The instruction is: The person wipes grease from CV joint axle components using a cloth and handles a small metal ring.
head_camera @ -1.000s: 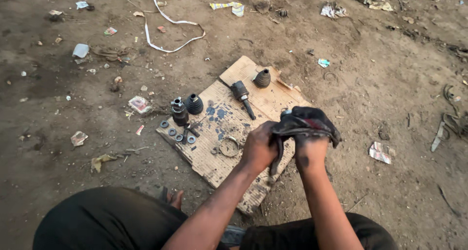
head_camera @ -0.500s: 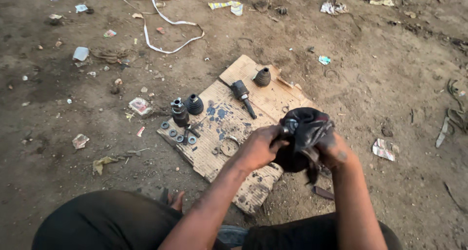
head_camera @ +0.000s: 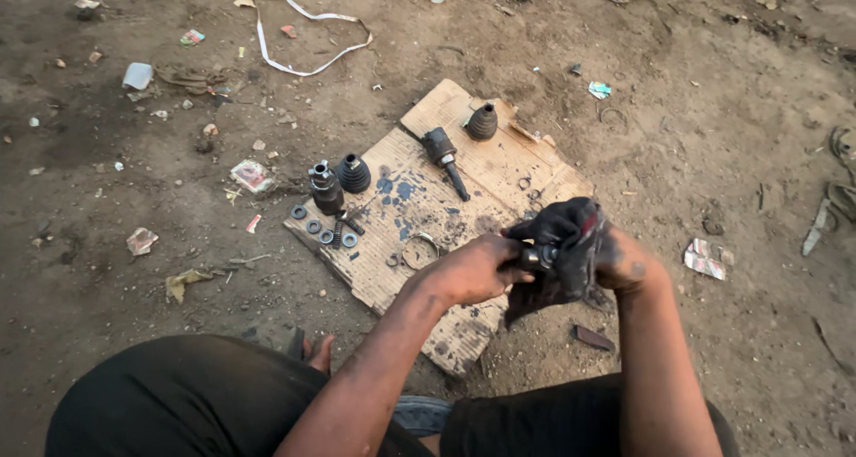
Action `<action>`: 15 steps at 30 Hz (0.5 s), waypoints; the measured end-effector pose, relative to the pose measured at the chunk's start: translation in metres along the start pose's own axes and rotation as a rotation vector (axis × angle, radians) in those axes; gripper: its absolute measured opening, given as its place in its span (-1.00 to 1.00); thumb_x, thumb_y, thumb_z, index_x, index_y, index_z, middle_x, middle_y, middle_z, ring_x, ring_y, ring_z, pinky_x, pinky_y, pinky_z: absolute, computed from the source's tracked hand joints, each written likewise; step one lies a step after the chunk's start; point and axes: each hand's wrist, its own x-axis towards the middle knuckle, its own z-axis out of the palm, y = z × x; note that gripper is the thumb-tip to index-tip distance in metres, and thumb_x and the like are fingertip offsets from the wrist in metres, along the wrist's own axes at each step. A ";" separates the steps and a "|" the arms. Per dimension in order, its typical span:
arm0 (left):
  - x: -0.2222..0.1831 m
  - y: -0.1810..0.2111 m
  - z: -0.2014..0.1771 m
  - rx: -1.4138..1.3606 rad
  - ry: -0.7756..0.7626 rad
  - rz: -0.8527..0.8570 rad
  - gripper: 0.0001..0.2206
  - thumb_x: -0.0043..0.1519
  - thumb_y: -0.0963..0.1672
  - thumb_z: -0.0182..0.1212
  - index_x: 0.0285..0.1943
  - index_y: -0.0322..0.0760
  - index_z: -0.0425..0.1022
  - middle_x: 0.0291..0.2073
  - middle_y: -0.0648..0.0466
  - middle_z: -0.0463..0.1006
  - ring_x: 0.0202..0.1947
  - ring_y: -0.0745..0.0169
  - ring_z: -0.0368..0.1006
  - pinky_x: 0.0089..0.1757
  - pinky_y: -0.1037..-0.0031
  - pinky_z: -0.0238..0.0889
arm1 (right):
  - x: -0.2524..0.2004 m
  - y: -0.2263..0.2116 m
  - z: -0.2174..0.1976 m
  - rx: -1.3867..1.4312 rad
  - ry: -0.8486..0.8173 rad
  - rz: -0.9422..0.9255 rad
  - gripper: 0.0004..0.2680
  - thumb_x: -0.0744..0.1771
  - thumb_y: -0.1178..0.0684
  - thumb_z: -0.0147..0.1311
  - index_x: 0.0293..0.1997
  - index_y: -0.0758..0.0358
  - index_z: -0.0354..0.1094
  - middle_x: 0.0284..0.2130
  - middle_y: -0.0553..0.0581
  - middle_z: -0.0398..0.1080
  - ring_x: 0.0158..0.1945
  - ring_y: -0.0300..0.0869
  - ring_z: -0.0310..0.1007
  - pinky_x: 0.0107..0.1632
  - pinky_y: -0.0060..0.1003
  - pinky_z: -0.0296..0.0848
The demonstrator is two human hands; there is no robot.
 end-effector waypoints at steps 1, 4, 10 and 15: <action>0.000 -0.002 0.000 -0.005 -0.004 -0.002 -0.71 0.23 -0.09 0.27 0.09 -0.27 0.55 -0.04 -0.11 0.64 0.01 -0.07 0.54 0.05 0.22 0.35 | -0.001 0.008 -0.002 -0.004 0.044 -0.048 -0.66 0.18 0.17 0.23 0.03 0.43 0.38 -0.07 0.23 0.49 0.00 -0.07 0.48 0.09 -0.17 0.46; 0.002 -0.008 0.000 -0.059 -0.003 0.000 -0.70 0.24 -0.08 0.23 0.12 -0.25 0.54 -0.03 -0.10 0.65 0.01 -0.07 0.55 0.06 0.21 0.34 | 0.001 0.030 -0.006 -0.031 0.184 -0.121 -0.67 0.19 0.12 0.15 0.04 0.36 0.36 -0.08 0.16 0.47 0.01 -0.11 0.48 0.11 -0.22 0.46; 0.008 -0.015 0.006 -0.007 -0.007 -0.084 -0.67 0.31 -0.03 0.16 0.18 -0.25 0.49 0.07 -0.15 0.58 0.10 -0.08 0.47 0.14 0.17 0.26 | 0.019 0.029 0.005 -0.171 0.477 0.062 -0.64 0.25 0.01 0.04 0.08 0.42 0.39 -0.11 0.22 0.48 -0.06 -0.04 0.47 0.02 -0.16 0.44; 0.010 -0.016 0.013 -0.028 -0.034 0.029 -0.62 0.25 -0.02 0.22 0.20 -0.25 0.53 0.11 -0.13 0.58 0.12 -0.09 0.46 0.13 0.19 0.30 | 0.003 -0.011 0.011 -0.086 -0.145 -0.046 -0.57 0.27 -0.08 0.14 0.16 0.49 0.38 0.09 0.28 0.52 0.17 0.03 0.51 0.28 -0.12 0.43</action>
